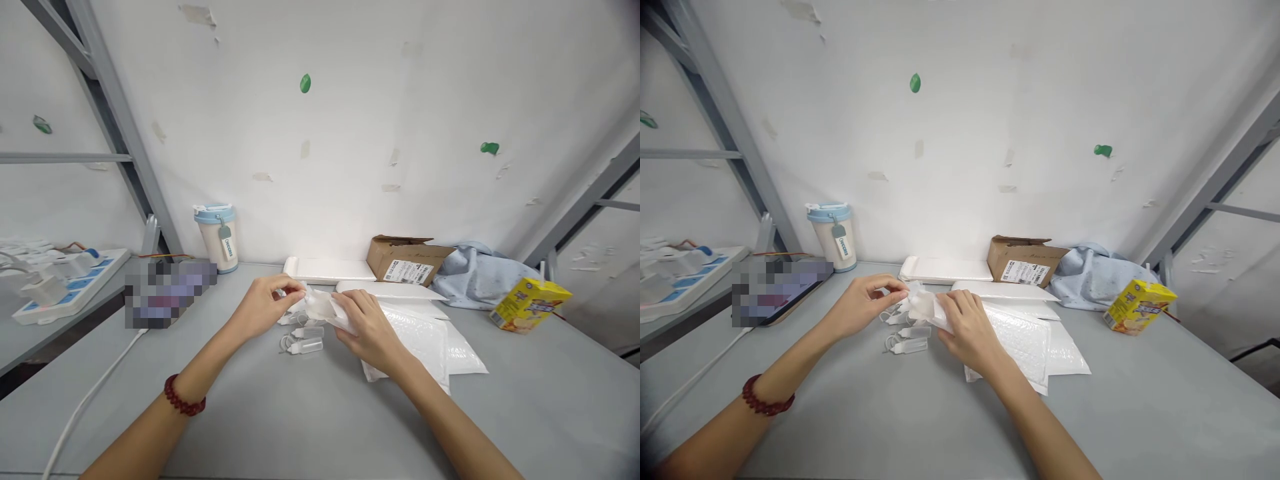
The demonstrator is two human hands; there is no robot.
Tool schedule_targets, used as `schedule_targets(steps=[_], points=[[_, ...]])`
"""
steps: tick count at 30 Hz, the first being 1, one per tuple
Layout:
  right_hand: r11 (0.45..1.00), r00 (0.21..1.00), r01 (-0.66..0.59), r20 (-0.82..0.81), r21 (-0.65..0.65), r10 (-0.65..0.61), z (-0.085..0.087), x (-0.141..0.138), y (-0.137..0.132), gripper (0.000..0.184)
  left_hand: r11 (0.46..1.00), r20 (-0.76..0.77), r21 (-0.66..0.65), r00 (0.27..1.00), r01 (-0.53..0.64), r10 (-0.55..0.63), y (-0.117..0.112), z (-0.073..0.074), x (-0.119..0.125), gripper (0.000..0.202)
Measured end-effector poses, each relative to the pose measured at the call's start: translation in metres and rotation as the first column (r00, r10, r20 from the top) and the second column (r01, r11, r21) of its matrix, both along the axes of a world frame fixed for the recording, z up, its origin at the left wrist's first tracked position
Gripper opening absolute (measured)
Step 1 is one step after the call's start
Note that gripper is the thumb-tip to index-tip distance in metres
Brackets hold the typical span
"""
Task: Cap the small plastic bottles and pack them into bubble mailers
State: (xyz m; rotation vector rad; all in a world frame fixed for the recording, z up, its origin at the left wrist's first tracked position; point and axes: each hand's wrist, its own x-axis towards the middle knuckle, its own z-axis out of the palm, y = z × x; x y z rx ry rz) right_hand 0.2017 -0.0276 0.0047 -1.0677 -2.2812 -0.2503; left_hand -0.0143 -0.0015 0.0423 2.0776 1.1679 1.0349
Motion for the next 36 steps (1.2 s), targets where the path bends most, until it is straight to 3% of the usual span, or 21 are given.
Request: schedule_targets(steps=[8, 24, 30, 36], points=[[1.000, 0.999, -0.020, -0.026, -0.020, 0.019, -0.001, 0.000, 0.001, 0.050, 0.992, 0.006, -0.057, 0.994, 0.109, -0.109, -0.003, 0.004, -0.001, 0.017], [0.999, 0.999, -0.007, -0.041, -0.043, 0.005, -0.001, 0.002, 0.003, 0.046, 0.973, 0.152, -0.110, 0.971, 0.203, -0.185, -0.005, 0.007, 0.001, 0.015], [0.999, 0.998, -0.007, -0.055, -0.046, 0.005, -0.002, 0.002, 0.004, 0.044, 0.988, 0.153, -0.090, 0.982, 0.129, -0.114, -0.004, 0.002, 0.003, 0.015], [0.998, 0.998, -0.028, -0.063, -0.050, 0.024, -0.003, 0.000, 0.003, 0.043, 0.981, 0.022, -0.165, 0.995, 0.098, -0.095, -0.001, -0.013, 0.010, 0.016]])
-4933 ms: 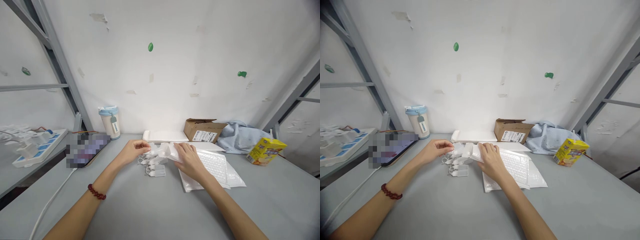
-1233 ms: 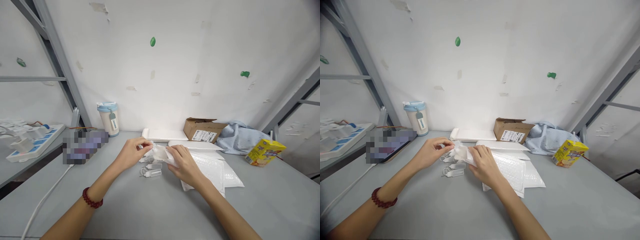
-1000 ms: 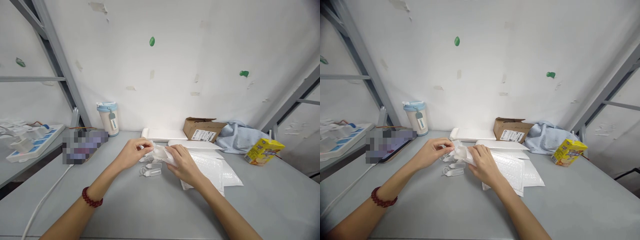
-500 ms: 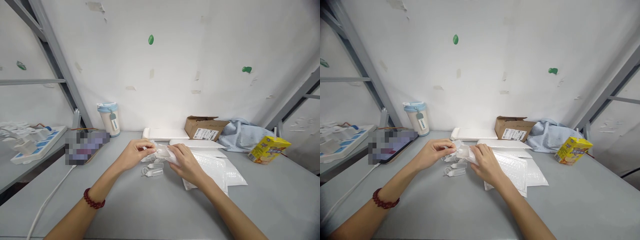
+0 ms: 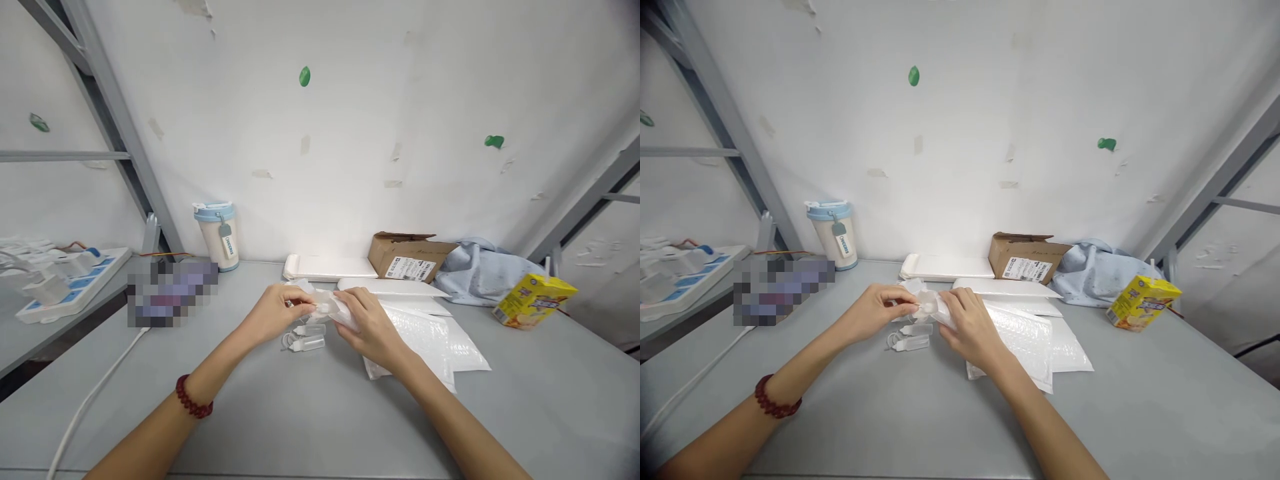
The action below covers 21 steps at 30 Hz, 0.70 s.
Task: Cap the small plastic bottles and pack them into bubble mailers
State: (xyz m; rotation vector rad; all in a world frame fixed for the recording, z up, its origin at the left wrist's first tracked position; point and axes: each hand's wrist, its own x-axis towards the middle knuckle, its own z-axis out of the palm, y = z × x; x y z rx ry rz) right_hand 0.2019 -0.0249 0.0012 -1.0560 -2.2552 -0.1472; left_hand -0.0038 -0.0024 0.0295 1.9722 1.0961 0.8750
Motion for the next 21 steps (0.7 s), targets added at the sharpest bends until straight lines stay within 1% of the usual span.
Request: schedule_targets(steps=[4, 8, 13, 17, 21], points=[[1.000, 1.000, -0.006, 0.015, -0.007, 0.006, -0.003, -0.001, 0.000, 0.042, 0.999, -0.059, 0.052, 0.998, -0.002, 0.006, -0.003, -0.007, 0.006, 0.018], [1.000, 1.000, -0.019, 0.018, 0.006, 0.019, -0.004, -0.002, 0.000, 0.042, 0.994, -0.104, 0.108, 0.995, 0.009, 0.002, -0.006, -0.008, 0.009, 0.024], [0.999, 0.999, -0.034, 0.003, 0.020, 0.034, -0.002, -0.003, -0.001, 0.042, 0.980, -0.159, 0.138, 0.980, 0.143, -0.120, -0.011, -0.004, 0.010, 0.033], [0.999, 0.999, -0.050, 0.016, 0.008, 0.050, 0.000, -0.005, -0.003, 0.042, 0.975, -0.168, 0.105, 0.969, 0.198, -0.179, -0.013, -0.002, 0.011, 0.038], [0.999, 0.999, -0.050, 0.014, 0.008, 0.050, 0.000, -0.006, -0.004, 0.040, 0.986, -0.156, 0.005, 0.974, 0.168, -0.165, -0.012, -0.004, 0.008, 0.040]])
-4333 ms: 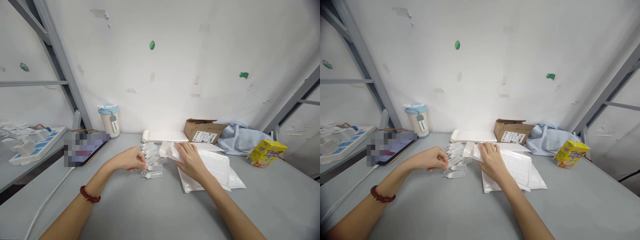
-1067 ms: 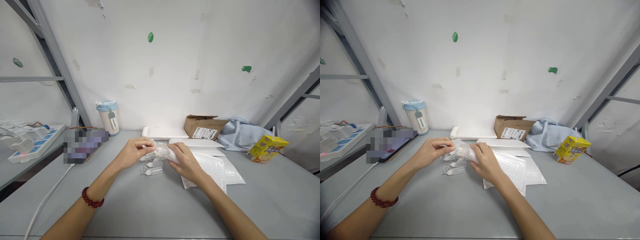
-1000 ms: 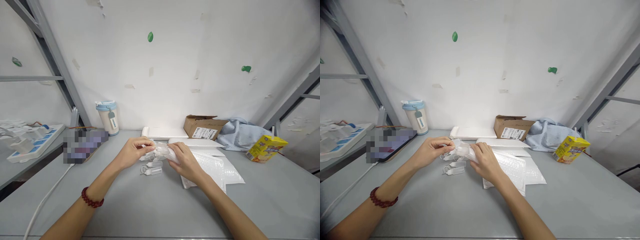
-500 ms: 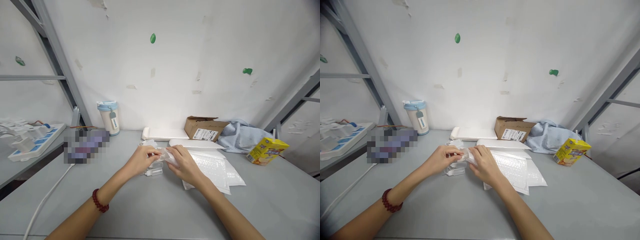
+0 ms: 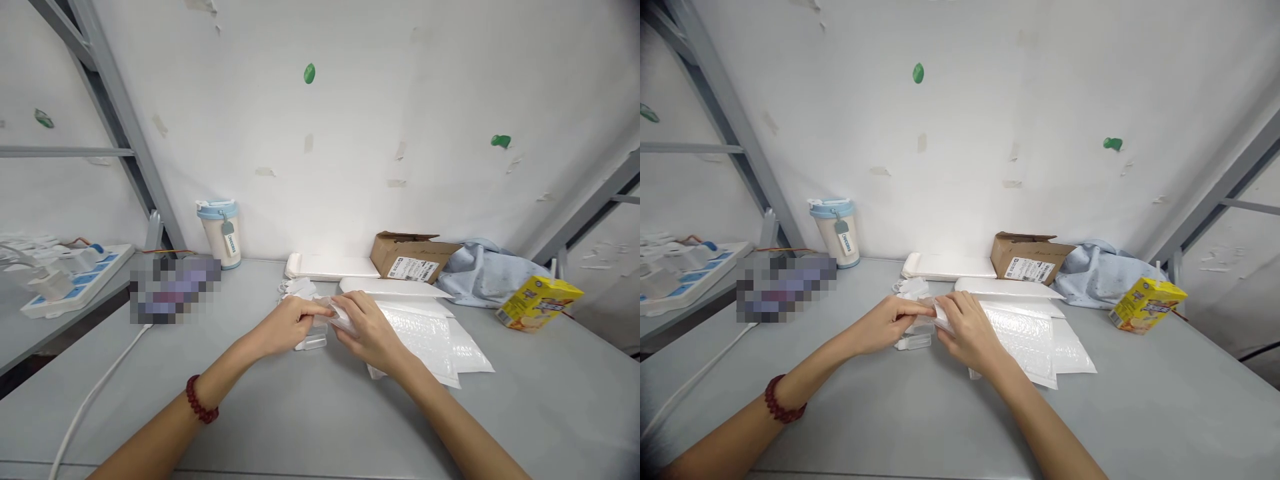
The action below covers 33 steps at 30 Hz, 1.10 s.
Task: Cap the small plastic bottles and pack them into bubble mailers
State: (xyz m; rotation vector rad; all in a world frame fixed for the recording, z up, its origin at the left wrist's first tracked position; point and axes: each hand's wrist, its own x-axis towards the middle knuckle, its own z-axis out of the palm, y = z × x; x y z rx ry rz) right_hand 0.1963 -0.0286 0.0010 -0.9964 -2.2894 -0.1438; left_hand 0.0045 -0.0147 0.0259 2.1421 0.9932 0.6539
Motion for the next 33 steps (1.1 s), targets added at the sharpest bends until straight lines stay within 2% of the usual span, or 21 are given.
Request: schedule_targets(steps=[3, 8, 12, 15, 18, 22, 24, 27, 31, 33], points=[[1.000, 1.000, 0.003, -0.006, -0.013, -0.003, -0.001, 0.001, 0.000, 0.040, 0.998, 0.009, -0.049, 0.999, -0.048, 0.048, 0.001, 0.003, -0.004, 0.041], [0.997, 0.998, 0.058, 0.010, -0.045, -0.058, 0.001, 0.006, 0.003, 0.040, 0.993, 0.075, -0.061, 0.991, -0.105, 0.109, 0.003, 0.018, -0.013, 0.030], [0.992, 0.992, 0.124, -0.009, -0.026, -0.124, 0.004, 0.014, 0.007, 0.039, 0.994, -0.002, -0.080, 0.998, -0.069, 0.069, 0.004, 0.026, -0.020, 0.028], [0.988, 0.987, 0.156, -0.019, -0.017, -0.156, 0.005, 0.017, 0.010, 0.037, 0.991, -0.186, -0.136, 0.982, 0.001, -0.026, 0.006, 0.022, -0.026, 0.023], [0.984, 0.985, 0.174, -0.008, -0.026, -0.174, 0.003, 0.019, 0.010, 0.037, 0.989, -0.368, -0.145, 0.927, 0.023, -0.076, 0.010, 0.012, -0.031, 0.019], [0.984, 0.984, 0.175, 0.023, -0.037, -0.174, 0.002, 0.018, 0.010, 0.038, 0.990, -0.448, -0.125, 0.887, 0.061, -0.111, 0.011, -0.003, -0.029, 0.011], [0.984, 0.984, 0.175, 0.029, -0.035, -0.174, 0.002, 0.017, 0.010, 0.038, 0.989, -0.459, -0.137, 0.880, 0.061, -0.118, 0.010, -0.006, -0.026, 0.005], [0.983, 0.983, 0.181, 0.034, -0.033, -0.180, 0.002, 0.017, 0.010, 0.038, 0.985, -0.453, -0.164, 0.882, 0.061, -0.130, 0.008, -0.003, -0.024, 0.007], [0.982, 0.983, 0.181, 0.033, -0.043, -0.180, 0.002, 0.018, 0.011, 0.039, 0.956, -0.324, -0.276, 0.926, 0.102, -0.193, 0.008, 0.013, -0.031, 0.012], [0.983, 0.984, 0.176, 0.030, -0.044, -0.174, 0.001, 0.018, 0.010, 0.040, 0.945, -0.245, -0.312, 0.953, 0.095, -0.177, 0.008, 0.024, -0.036, 0.015]])
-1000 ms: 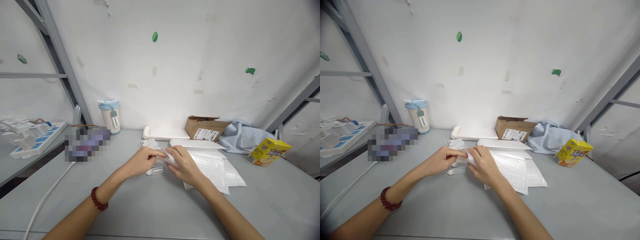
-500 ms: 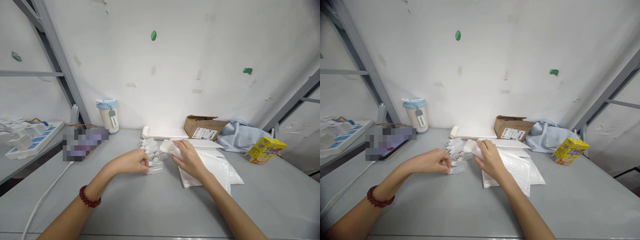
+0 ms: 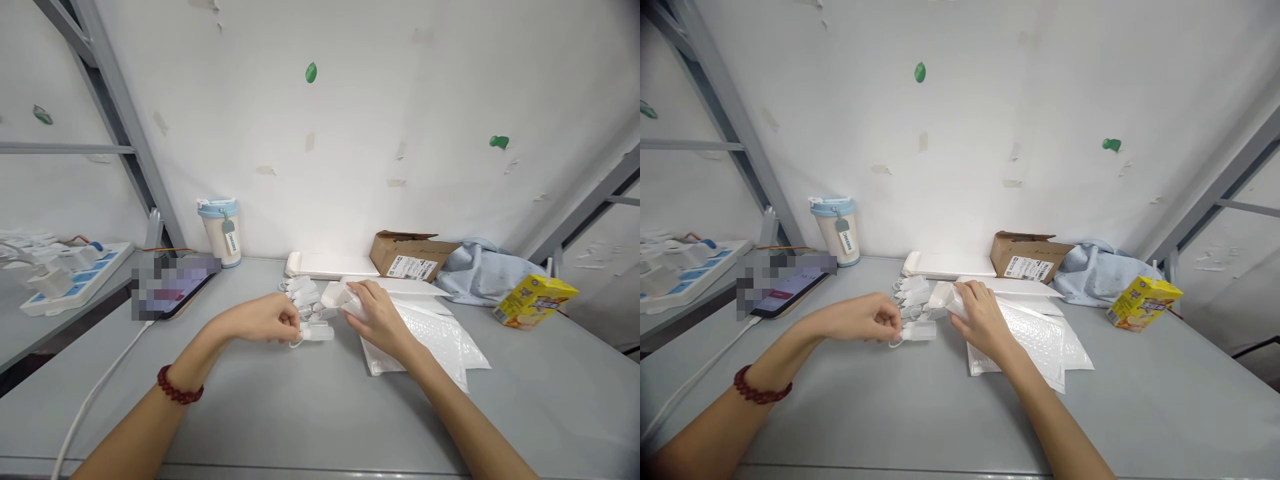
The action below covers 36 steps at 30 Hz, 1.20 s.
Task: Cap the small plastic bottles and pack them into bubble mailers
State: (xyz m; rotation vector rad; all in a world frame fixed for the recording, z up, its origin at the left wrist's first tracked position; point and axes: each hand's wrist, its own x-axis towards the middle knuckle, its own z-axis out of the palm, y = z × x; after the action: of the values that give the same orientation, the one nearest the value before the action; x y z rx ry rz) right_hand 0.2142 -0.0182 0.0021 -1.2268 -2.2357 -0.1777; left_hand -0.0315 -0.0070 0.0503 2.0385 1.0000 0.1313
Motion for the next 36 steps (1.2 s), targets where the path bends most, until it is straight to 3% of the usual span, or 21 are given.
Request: schedule_targets(steps=[3, 6, 14, 18, 22, 27, 36], points=[[1.000, 1.000, -0.012, 0.004, 0.005, 0.012, 0.000, 0.000, 0.000, 0.041, 0.995, 0.135, 0.035, 0.987, -0.089, 0.083, 0.000, 0.014, -0.006, 0.021], [1.000, 1.000, -0.015, 0.019, 0.005, 0.015, 0.001, -0.001, -0.001, 0.042, 0.978, 0.216, 0.100, 0.963, -0.183, 0.159, 0.003, 0.016, -0.008, 0.026], [0.999, 0.999, -0.041, 0.019, -0.031, 0.042, 0.000, -0.005, -0.004, 0.046, 0.884, 0.209, 0.415, 0.968, -0.216, 0.139, 0.007, -0.010, 0.010, 0.025], [0.997, 0.997, -0.063, 0.036, -0.039, 0.065, -0.001, -0.008, -0.006, 0.047, 0.828, 0.268, 0.500, 0.955, -0.252, 0.129, 0.002, -0.017, 0.024, 0.022], [0.997, 0.996, -0.076, 0.041, -0.032, 0.077, -0.001, -0.009, -0.006, 0.047, 0.809, 0.365, 0.496, 0.921, -0.317, 0.137, -0.003, -0.024, 0.034, 0.020], [0.997, 0.996, -0.079, 0.030, -0.014, 0.080, -0.001, -0.011, -0.007, 0.044, 0.827, 0.437, 0.425, 0.883, -0.368, 0.169, -0.006, -0.030, 0.043, 0.016], [0.996, 0.996, -0.088, 0.019, -0.015, 0.088, 0.000, -0.011, -0.008, 0.045, 0.879, 0.440, 0.338, 0.882, -0.336, 0.169, -0.008, -0.038, 0.047, 0.022]])
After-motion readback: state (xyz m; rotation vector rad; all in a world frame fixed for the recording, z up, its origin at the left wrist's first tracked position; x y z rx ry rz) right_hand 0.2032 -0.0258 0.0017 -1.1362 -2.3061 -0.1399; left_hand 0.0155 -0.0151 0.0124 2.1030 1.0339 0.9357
